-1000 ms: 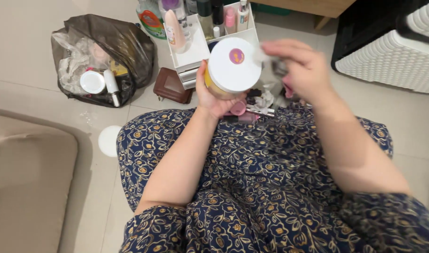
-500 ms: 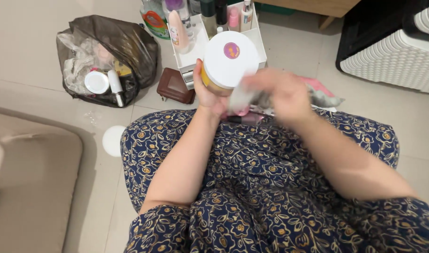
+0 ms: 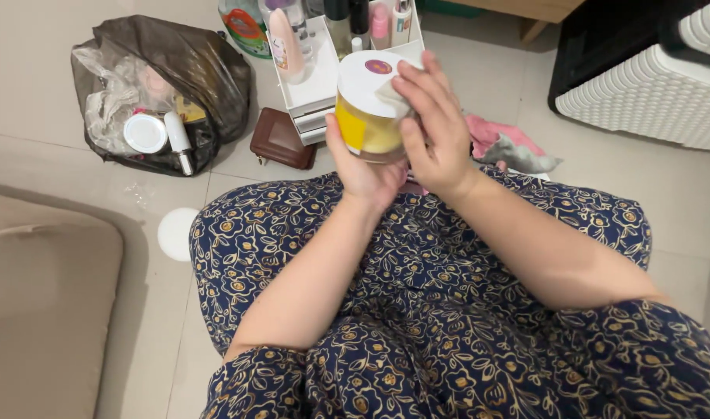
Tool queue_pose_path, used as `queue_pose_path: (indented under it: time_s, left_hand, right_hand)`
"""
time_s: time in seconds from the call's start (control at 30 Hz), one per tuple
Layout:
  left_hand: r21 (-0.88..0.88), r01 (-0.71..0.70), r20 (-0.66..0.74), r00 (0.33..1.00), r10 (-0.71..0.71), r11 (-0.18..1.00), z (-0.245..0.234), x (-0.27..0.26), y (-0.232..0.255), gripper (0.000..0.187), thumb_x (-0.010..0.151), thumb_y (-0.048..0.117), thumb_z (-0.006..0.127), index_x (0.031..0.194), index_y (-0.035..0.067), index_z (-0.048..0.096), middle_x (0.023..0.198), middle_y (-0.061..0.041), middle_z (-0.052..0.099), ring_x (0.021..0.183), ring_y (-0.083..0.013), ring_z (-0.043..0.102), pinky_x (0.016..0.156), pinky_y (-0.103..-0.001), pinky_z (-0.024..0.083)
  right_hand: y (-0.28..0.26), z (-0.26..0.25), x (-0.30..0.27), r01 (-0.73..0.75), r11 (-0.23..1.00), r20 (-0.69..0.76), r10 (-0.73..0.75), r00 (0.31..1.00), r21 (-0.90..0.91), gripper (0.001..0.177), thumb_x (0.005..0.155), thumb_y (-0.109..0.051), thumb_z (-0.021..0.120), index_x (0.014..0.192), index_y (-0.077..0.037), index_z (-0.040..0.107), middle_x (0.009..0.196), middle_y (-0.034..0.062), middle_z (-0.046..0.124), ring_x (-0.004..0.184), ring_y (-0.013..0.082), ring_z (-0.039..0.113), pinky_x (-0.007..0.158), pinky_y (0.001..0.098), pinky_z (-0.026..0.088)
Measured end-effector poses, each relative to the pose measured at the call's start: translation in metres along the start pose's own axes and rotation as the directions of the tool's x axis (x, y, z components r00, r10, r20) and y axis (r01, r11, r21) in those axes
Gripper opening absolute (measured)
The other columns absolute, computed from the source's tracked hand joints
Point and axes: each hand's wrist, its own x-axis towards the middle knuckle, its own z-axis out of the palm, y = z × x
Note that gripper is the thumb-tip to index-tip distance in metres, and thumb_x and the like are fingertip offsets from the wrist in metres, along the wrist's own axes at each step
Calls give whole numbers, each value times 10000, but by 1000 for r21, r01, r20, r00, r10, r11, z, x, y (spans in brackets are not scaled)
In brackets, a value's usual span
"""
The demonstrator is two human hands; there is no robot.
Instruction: Organizing and cleaning cosmetic products and a plastic storage bin on the floor.
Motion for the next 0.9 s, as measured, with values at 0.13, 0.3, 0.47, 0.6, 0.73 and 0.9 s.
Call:
queue_pose_path:
  time_s: [0.13, 0.3, 0.47, 0.6, 0.73, 0.9]
  left_hand:
    - [5, -147, 88, 985, 146, 989, 25, -17, -10, 777, 1051, 685, 258, 1581, 130, 382, 1575, -99, 463, 1441, -294, 465, 1221, -458, 361]
    - [12, -140, 45, 989, 140, 990, 31, -19, -6, 758, 1064, 673, 266, 1569, 122, 392, 1554, -95, 477, 1423, -279, 469, 1211, -434, 365]
    - [-14, -35, 127, 991, 37, 999, 56, -31, 6, 797, 1026, 725, 297, 1566, 147, 390, 1536, -92, 481, 1405, -297, 470, 1176, -515, 368]
    - [47, 5, 137, 990, -11, 999, 73, -42, -3, 834, 998, 748, 281, 1560, 142, 394, 1539, -102, 485, 1414, -320, 462, 1170, -553, 368]
    - [82, 109, 283, 950, -128, 991, 72, -48, -13, 925, 1008, 810, 232, 1573, 99, 409, 1512, -171, 522, 1322, -352, 556, 1127, -538, 443]
    - [138, 226, 305, 916, -259, 964, 91, -60, -17, 1025, 973, 868, 183, 1532, 47, 435, 1400, -228, 577, 1142, -378, 643, 986, -543, 518]
  right_hand:
    - [4, -8, 4, 209, 962, -23, -216, 976, -173, 383, 1052, -48, 619, 1430, 8, 601, 1533, 175, 526, 1549, 430, 311, 1303, 534, 288]
    - [9, -17, -3, 247, 945, 75, -236, 969, -214, 367, 1086, -62, 617, 1452, -41, 638, 1577, 111, 535, 1592, 390, 306, 1286, 498, 304]
    - [-8, -25, -19, 295, 940, 88, -284, 955, -170, 404, 1115, -124, 585, 1508, -36, 555, 1605, 172, 451, 1609, 354, 203, 1337, 504, 210]
    - [-8, -38, -14, 74, 995, -113, -66, 991, 66, 503, 1196, -313, 374, 1553, 21, 255, 1603, 248, 288, 1562, 306, 291, 1288, 420, 254]
    - [10, -63, -24, -358, 796, 14, 403, 915, 488, 748, 1150, -581, 237, 1437, 44, 532, 1107, 125, 567, 975, 139, 535, 857, 262, 429]
    - [-22, -92, -17, -405, 734, 96, 425, 900, 546, 908, 1080, -689, 191, 1530, 35, 503, 1102, 47, 671, 751, 53, 503, 644, 183, 433]
